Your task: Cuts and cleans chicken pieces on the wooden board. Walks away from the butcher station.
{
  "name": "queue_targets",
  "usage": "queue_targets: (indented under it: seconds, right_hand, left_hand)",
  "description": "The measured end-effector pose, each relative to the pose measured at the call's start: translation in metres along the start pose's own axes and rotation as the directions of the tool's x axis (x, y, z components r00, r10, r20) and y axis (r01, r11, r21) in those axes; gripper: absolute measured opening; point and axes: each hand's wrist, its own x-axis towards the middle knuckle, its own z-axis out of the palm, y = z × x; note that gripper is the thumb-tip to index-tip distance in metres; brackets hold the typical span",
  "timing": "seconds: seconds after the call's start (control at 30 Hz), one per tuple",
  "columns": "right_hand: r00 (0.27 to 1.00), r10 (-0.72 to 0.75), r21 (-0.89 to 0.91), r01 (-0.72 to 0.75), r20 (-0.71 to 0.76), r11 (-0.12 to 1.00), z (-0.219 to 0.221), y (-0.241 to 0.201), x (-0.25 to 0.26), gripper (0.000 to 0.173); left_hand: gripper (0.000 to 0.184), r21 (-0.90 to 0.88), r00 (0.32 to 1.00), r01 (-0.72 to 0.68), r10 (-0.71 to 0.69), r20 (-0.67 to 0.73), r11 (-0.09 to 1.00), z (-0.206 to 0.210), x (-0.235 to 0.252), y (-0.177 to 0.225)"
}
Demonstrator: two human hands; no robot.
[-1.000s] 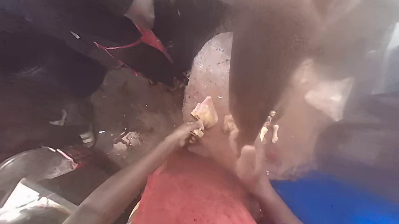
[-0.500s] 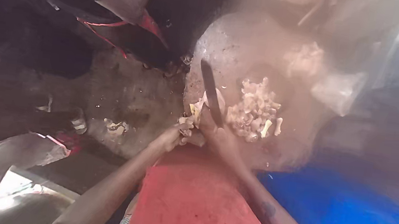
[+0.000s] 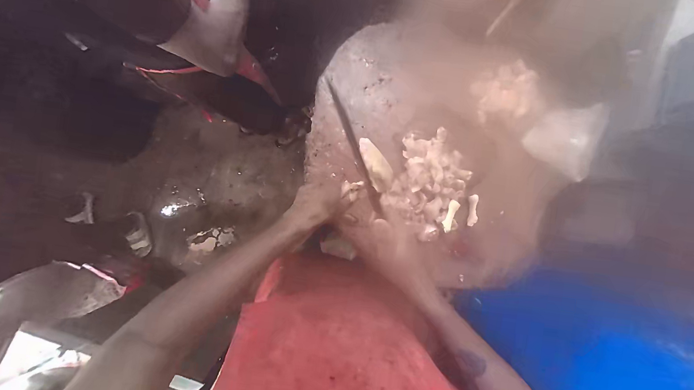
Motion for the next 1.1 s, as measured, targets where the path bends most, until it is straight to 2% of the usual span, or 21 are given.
queue_targets:
  seconds: [0.1, 0.17, 0.23, 0.27, 0.3, 0.4, 0.47, 0.57, 0.67, 0.73, 0.8, 0.87, 0.93, 1.0, 1.1]
  right_hand:
    - [0.977, 0.117, -0.023, -0.115, 0.18, 0.993, 0.024, 0.046, 0.003, 0.05]
    - [0.942, 0.213, 0.011, -0.224, 0.259, 0.975, 0.023, 0.067, 0.0, 0.042]
    - [0.947, 0.233, 0.039, -0.247, 0.22, 0.968, 0.015, 0.078, -0.01, 0.039]
    - [0.955, 0.24, 0.038, -0.25, 0.173, 0.968, 0.009, 0.079, -0.015, 0.04]
    - [0.961, 0.244, 0.029, -0.249, 0.131, 0.968, 0.003, 0.078, -0.017, 0.043]
    - [0.982, 0.184, -0.027, -0.183, 0.038, 0.983, -0.008, 0.054, -0.012, 0.048]
    - [0.994, 0.105, 0.028, -0.105, 0.003, 0.994, -0.014, 0.028, -0.016, 0.049]
    - [0.994, -0.075, 0.124, 0.085, -0.081, 0.989, -0.022, -0.012, -0.024, 0.065]
    - [0.981, -0.137, 0.146, 0.157, -0.141, 0.977, -0.003, -0.016, -0.021, 0.066]
    - [0.999, 0.009, 0.064, -0.006, -0.041, 0.998, 0.022, 0.015, -0.014, 0.052]
    - [0.962, 0.229, -0.035, -0.226, 0.149, 0.973, 0.033, 0.047, 0.0, 0.051]
    - [0.939, 0.294, -0.109, -0.278, 0.176, 0.954, 0.029, 0.056, 0.008, 0.053]
    - [0.964, 0.248, -0.123, -0.237, 0.089, 0.964, 0.018, 0.042, -0.002, 0.051]
    - [0.994, 0.104, -0.001, -0.104, 0.025, 0.995, 0.005, 0.02, -0.005, 0.046]
    - [0.993, -0.109, 0.187, 0.114, -0.038, 0.976, -0.002, -0.014, -0.009, 0.058]
  left_hand:
    - [0.041, -0.053, 0.998, 0.019, -0.015, 0.062, 0.998, -0.012, -0.017, 0.004]
    - [0.039, -0.174, 0.995, 0.024, -0.007, 0.096, 0.984, -0.014, -0.014, -0.007]
    - [0.041, -0.424, 0.983, 0.016, 0.063, 0.173, 0.906, -0.01, -0.018, -0.023]
    - [0.045, -0.504, 0.971, 0.026, 0.098, 0.218, 0.863, -0.004, -0.019, -0.027]
    - [0.05, -0.511, 0.962, 0.04, 0.105, 0.251, 0.858, 0.004, -0.014, -0.03]
    - [0.054, -0.33, 0.983, 0.043, 0.019, 0.183, 0.943, 0.031, 0.0, -0.033]
    - [0.047, -0.396, 0.993, 0.049, -0.002, 0.117, 0.917, 0.037, -0.012, -0.032]
    - [0.052, -0.464, 0.997, -0.025, 0.057, 0.055, 0.885, 0.042, -0.028, -0.027]
    - [0.038, -0.521, 0.995, -0.078, 0.099, 0.014, 0.85, 0.059, -0.032, -0.02]
    - [0.032, -0.527, 0.997, -0.064, 0.072, -0.006, 0.847, 0.065, -0.033, -0.016]
    - [0.028, -0.525, 0.997, -0.07, 0.055, -0.045, 0.848, 0.063, -0.032, -0.016]
    - [0.025, -0.5, 0.994, -0.098, 0.062, -0.089, 0.861, 0.052, -0.031, -0.022]
    - [0.026, -0.494, 0.992, -0.107, 0.059, -0.112, 0.863, 0.049, -0.028, -0.037]
    - [0.025, -0.556, 0.986, -0.091, -0.003, -0.167, 0.826, 0.044, -0.018, -0.049]
    - [0.027, -0.648, 0.971, -0.046, -0.119, -0.209, 0.76, 0.037, -0.017, -0.049]
